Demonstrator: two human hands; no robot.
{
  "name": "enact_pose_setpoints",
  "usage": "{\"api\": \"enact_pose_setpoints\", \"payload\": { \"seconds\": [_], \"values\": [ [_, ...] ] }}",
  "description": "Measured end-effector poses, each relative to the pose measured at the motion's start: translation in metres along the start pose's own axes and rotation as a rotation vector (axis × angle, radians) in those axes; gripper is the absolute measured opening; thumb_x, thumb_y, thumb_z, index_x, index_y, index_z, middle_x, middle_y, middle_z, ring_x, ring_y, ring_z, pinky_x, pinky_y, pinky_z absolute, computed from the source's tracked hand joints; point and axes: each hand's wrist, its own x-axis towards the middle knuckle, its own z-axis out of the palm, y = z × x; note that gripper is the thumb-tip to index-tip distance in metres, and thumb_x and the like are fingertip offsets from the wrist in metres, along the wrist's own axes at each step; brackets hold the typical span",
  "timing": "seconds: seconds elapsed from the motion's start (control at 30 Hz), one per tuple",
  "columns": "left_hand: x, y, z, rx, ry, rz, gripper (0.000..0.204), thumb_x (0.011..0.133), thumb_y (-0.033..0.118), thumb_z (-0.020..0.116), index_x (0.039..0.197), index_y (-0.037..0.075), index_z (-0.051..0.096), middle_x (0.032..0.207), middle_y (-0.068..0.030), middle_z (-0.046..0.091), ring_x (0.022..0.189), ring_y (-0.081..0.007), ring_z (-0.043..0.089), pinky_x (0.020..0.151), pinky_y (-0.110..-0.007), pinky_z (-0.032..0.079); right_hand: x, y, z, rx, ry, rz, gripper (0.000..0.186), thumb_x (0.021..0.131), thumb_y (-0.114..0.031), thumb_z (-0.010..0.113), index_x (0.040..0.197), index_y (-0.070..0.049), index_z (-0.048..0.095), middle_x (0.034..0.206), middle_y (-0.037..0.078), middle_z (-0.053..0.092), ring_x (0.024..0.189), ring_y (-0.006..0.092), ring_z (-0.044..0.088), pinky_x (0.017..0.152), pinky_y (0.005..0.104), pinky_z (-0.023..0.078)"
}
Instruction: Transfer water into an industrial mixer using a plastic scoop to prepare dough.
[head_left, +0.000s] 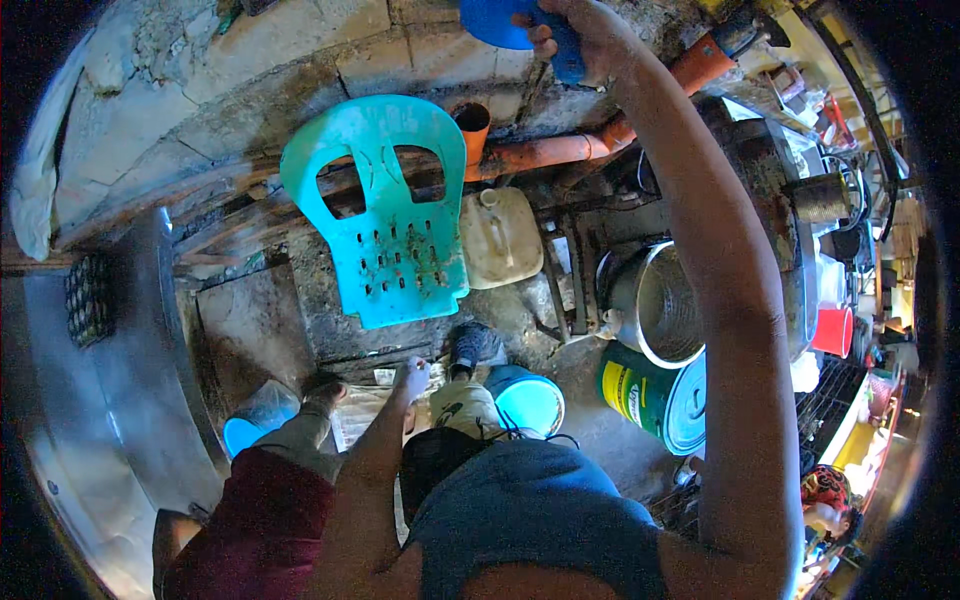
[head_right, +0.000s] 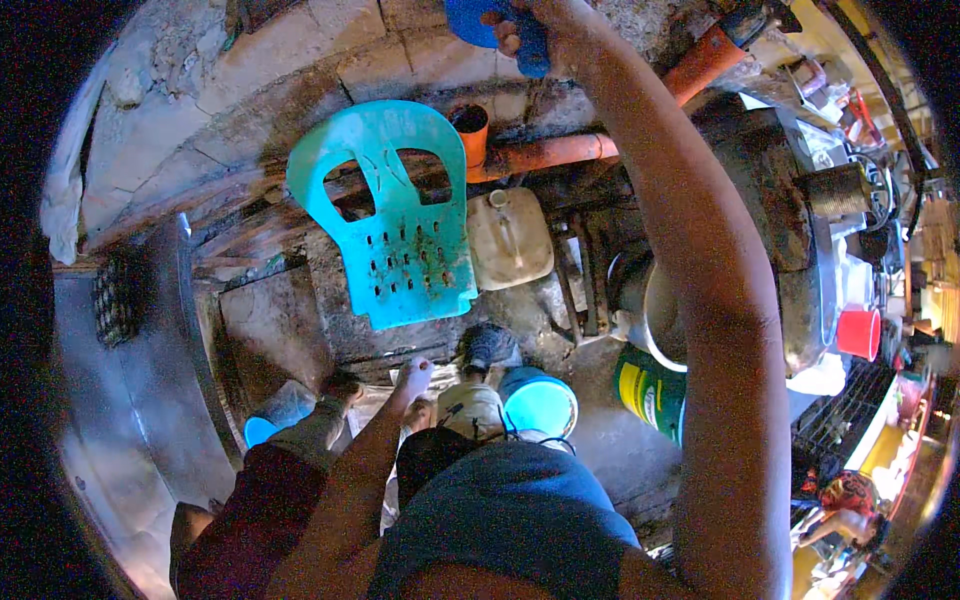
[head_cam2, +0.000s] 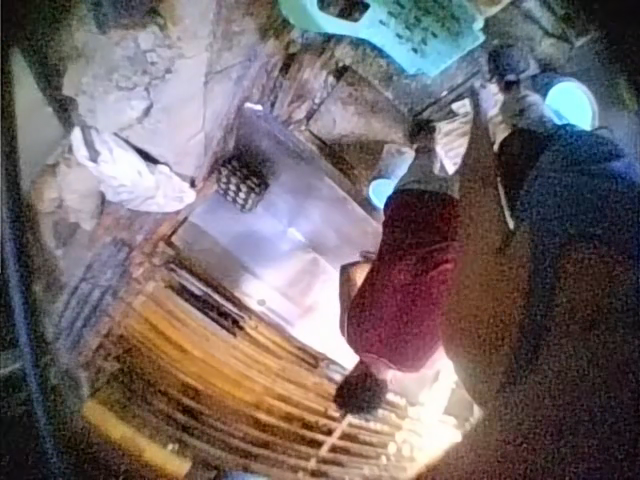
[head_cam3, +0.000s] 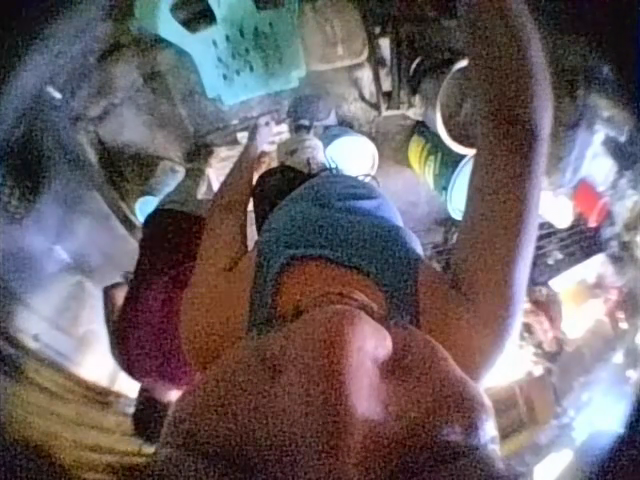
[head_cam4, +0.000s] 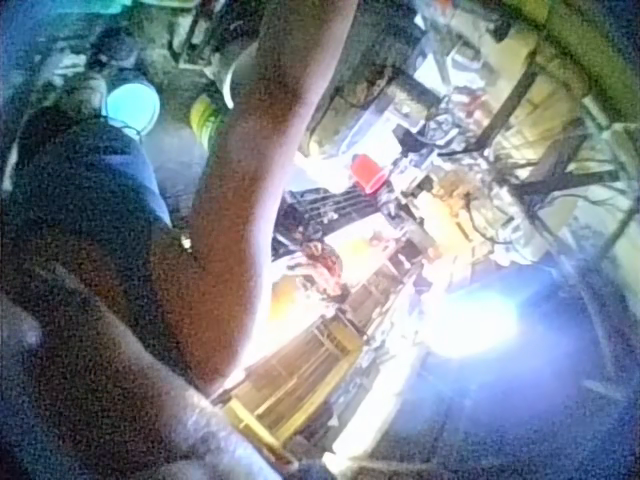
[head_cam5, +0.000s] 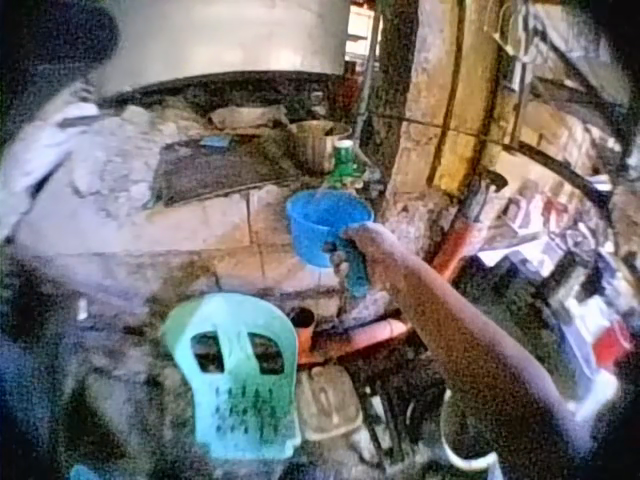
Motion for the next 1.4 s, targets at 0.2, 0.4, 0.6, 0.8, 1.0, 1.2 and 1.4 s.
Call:
{"api": "enact_pose_setpoints", "payload": {
  "seconds": [0.2,0.4,0.6,0.8,1.0,1.2,1.4],
  "values": [
    [0.001,-0.006,-0.001,0.021,-0.060,-0.056,0.018,0.087,0.022,0.058,0.084,0.005,0.065,0.071,-0.0104,0.062,0.061,-0.0269,0.056,0.056,-0.038,0.045,0.001,-0.001,0.003,0.002,-0.011,0.021,0.033,0.099,-0.023,0.042,0.097,0.003,0.062,0.067,0.012,0.062,0.050,0.0230,0.057,0.045,0.0335,0.047],
    [0.001,-0.012,0.003,-0.037,-0.065,-0.043,0.017,0.090,0.019,0.054,0.084,0.004,0.061,0.062,-0.0047,0.053,0.052,-0.0167,0.046,0.050,-0.033,0.037,0.002,-0.003,0.003,-0.002,-0.014,0.032,0.035,0.100,-0.023,0.040,0.097,0.003,0.063,0.067,0.012,0.062,0.051,0.0220,0.057,0.045,0.0334,0.047],
    [0.003,0.003,0.012,0.022,-0.022,0.052,0.017,0.083,0.024,0.059,0.085,0.009,0.069,0.080,-0.0152,0.070,0.070,-0.0380,0.065,0.061,-0.045,0.052,-0.012,0.010,-0.006,-0.165,0.172,-0.261,0.030,0.101,-0.018,0.042,0.114,0.009,0.047,0.098,0.017,0.061,0.062,0.0134,0.049,0.047,0.0254,0.043],
    [0.031,-0.055,0.040,0.053,0.164,0.162,0.018,0.084,0.025,0.060,0.085,0.009,0.069,0.080,-0.0149,0.070,0.071,-0.0389,0.065,0.062,-0.045,0.052,-0.010,0.017,0.020,-0.048,0.197,-0.214,0.028,0.101,-0.019,0.042,0.110,0.007,0.049,0.092,0.015,0.061,0.060,0.0144,0.049,0.047,0.0262,0.043],
    [0.017,0.036,-0.018,-0.004,0.120,0.065,0.019,0.084,0.026,0.060,0.086,0.009,0.069,0.079,-0.0145,0.070,0.072,-0.0385,0.065,0.062,-0.044,0.052,-0.014,0.015,0.021,0.003,0.218,-0.237,0.025,0.100,-0.017,0.041,0.107,0.005,0.049,0.093,0.016,0.062,0.060,0.0160,0.050,0.046,0.0276,0.043],
    [0.020,0.038,-0.024,0.002,0.148,0.171,0.020,0.086,0.026,0.059,0.091,0.010,0.070,0.079,-0.0137,0.070,0.071,-0.0363,0.065,0.063,-0.043,0.052,-0.013,0.014,0.024,0.025,0.235,-0.228,0.021,0.099,-0.014,0.042,0.110,0.004,0.045,0.094,0.017,0.062,0.060,0.0171,0.051,0.045,0.0291,0.043],
    [0.025,0.077,-0.042,-0.189,0.332,0.275,0.018,0.090,0.021,0.059,0.095,0.007,0.069,0.082,-0.0120,0.069,0.068,-0.0315,0.063,0.063,-0.040,0.051,-0.015,0.019,0.028,-0.009,0.242,-0.273,0.022,0.100,-0.013,0.044,0.115,0.002,0.041,0.098,0.018,0.062,0.060,0.0164,0.050,0.045,0.0282,0.043]
  ]
}}
